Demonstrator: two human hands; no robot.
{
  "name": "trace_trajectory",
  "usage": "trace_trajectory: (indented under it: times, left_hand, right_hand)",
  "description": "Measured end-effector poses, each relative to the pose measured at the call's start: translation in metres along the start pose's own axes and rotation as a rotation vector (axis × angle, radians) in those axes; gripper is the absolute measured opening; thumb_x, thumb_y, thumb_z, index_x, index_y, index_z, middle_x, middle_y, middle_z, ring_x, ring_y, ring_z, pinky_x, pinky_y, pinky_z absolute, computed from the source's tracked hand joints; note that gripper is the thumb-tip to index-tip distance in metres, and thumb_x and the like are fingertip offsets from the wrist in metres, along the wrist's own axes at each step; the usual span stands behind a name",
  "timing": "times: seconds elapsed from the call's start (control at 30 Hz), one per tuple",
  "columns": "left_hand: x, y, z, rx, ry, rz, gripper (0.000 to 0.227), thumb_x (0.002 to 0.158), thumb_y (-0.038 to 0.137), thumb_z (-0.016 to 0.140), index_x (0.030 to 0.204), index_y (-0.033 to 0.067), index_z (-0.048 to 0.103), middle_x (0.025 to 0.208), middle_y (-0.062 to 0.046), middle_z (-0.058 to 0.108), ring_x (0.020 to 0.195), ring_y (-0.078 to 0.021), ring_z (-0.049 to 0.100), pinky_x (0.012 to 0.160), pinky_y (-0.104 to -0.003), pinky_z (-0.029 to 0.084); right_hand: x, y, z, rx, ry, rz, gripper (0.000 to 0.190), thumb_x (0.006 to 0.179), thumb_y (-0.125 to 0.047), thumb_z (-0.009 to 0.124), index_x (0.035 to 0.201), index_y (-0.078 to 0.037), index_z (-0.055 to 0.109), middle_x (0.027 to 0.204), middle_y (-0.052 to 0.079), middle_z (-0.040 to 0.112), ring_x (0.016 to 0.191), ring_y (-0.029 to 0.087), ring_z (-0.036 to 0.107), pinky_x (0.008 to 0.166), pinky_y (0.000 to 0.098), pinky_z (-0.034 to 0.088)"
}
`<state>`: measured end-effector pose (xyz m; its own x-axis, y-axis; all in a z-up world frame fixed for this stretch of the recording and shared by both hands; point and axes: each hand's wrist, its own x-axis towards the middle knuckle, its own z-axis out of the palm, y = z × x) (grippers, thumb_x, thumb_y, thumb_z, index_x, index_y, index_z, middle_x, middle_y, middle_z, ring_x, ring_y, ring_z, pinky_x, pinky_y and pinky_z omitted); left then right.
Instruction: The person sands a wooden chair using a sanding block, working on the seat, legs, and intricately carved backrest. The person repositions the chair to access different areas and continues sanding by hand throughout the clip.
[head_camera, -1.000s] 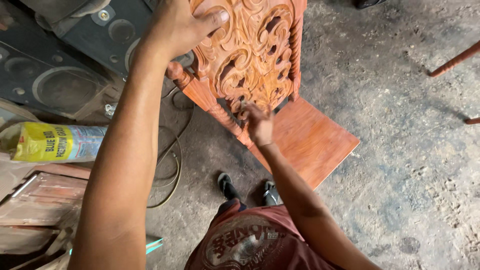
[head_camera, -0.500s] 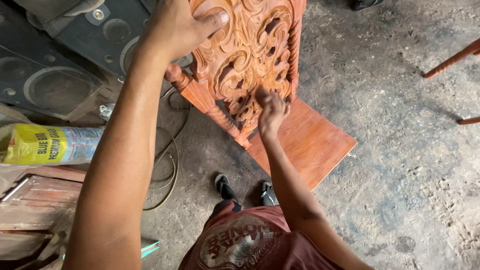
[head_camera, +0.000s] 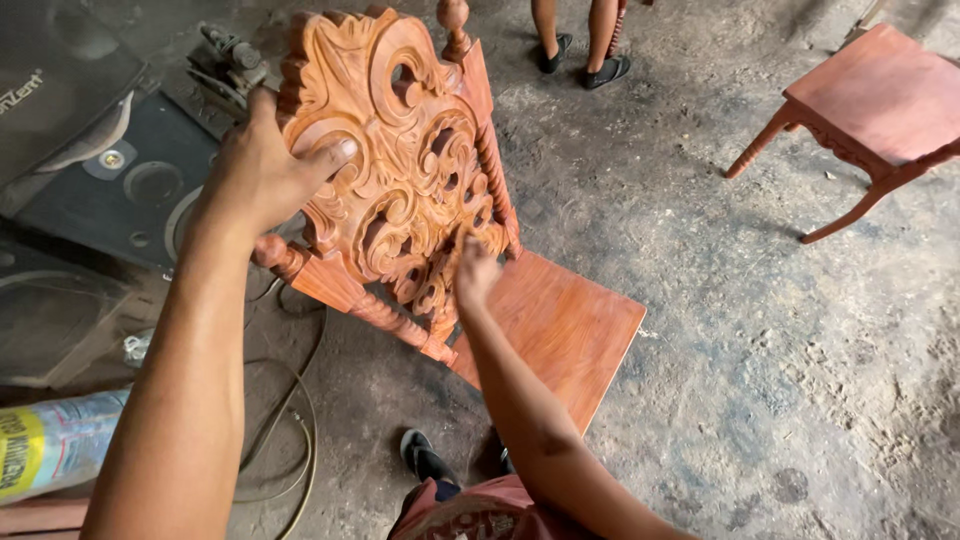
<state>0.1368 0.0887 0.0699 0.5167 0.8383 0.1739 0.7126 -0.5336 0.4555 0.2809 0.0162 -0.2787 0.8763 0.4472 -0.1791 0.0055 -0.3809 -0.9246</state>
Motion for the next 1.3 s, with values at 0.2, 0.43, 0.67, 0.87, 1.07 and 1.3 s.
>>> trace_trajectory:
  times: [0.2,0.43,0.67,0.87,1.07,1.3]
  left_hand:
    - [0.000,0.006,-0.001,0.049,-0.028,-0.041,0.104,0.085,0.053,0.082,0.151,-0.0110,0.032,0.133,-0.036,0.059,0.124,-0.0468,0.060,0.103,-0.050,0.048]
    - [-0.004,0.016,-0.007,0.022,-0.056,-0.092,0.096,0.085,0.053,0.078,0.151,-0.0038,0.039,0.137,-0.029,0.064,0.128,-0.0424,0.063,0.107,-0.049,0.048]
    - [0.003,0.007,-0.002,0.053,-0.037,-0.030,0.107,0.089,0.052,0.082,0.154,-0.0106,0.025,0.141,-0.036,0.052,0.128,-0.0473,0.055,0.104,-0.054,0.044]
    - [-0.001,0.006,-0.001,0.041,-0.057,-0.081,0.103,0.088,0.051,0.080,0.157,-0.0058,0.029,0.142,-0.031,0.059,0.130,-0.0426,0.059,0.109,-0.049,0.047]
    - [-0.001,-0.005,0.001,0.033,-0.002,0.021,0.102,0.090,0.048,0.082,0.154,-0.0099,0.028,0.135,-0.034,0.060,0.125,-0.0449,0.061,0.105,-0.050,0.048]
    - [-0.015,-0.007,0.001,0.081,-0.009,0.064,0.056,0.096,0.039,0.076,0.119,-0.0094,0.061,0.103,-0.030,0.069,0.091,-0.0423,0.068,0.076,-0.050,0.056]
  right_hand:
    - [-0.025,0.008,-0.019,0.632,-0.070,0.022,0.038,0.108,-0.029,0.053,0.102,0.005,0.069,0.081,0.013,0.066,0.073,0.016,0.060,0.070,0.0348,0.053]
    - [-0.003,0.065,0.011,0.069,-0.029,0.029,0.031,0.092,-0.026,0.061,0.103,-0.003,0.079,0.080,0.014,0.073,0.071,0.019,0.069,0.068,0.0371,0.056]
    - [-0.038,0.055,-0.010,0.530,-0.175,0.197,0.045,0.105,-0.036,0.050,0.107,0.002,0.073,0.083,0.016,0.077,0.076,0.027,0.076,0.073,0.0431,0.064]
    - [-0.015,0.059,0.037,-0.108,0.046,-0.134,0.038,0.103,-0.033,0.055,0.102,-0.005,0.080,0.077,0.021,0.073,0.070,0.037,0.073,0.078,0.0490,0.053]
    - [-0.021,0.073,-0.032,1.007,-0.222,0.023,0.038,0.112,-0.023,0.056,0.080,-0.003,0.054,0.076,0.001,0.055,0.069,0.012,0.050,0.064,0.0345,0.051]
    - [0.038,0.103,-0.074,0.876,-0.169,0.059,0.021,0.097,-0.025,0.071,0.094,-0.004,0.070,0.081,-0.003,0.069,0.072,0.008,0.065,0.069,0.0289,0.059]
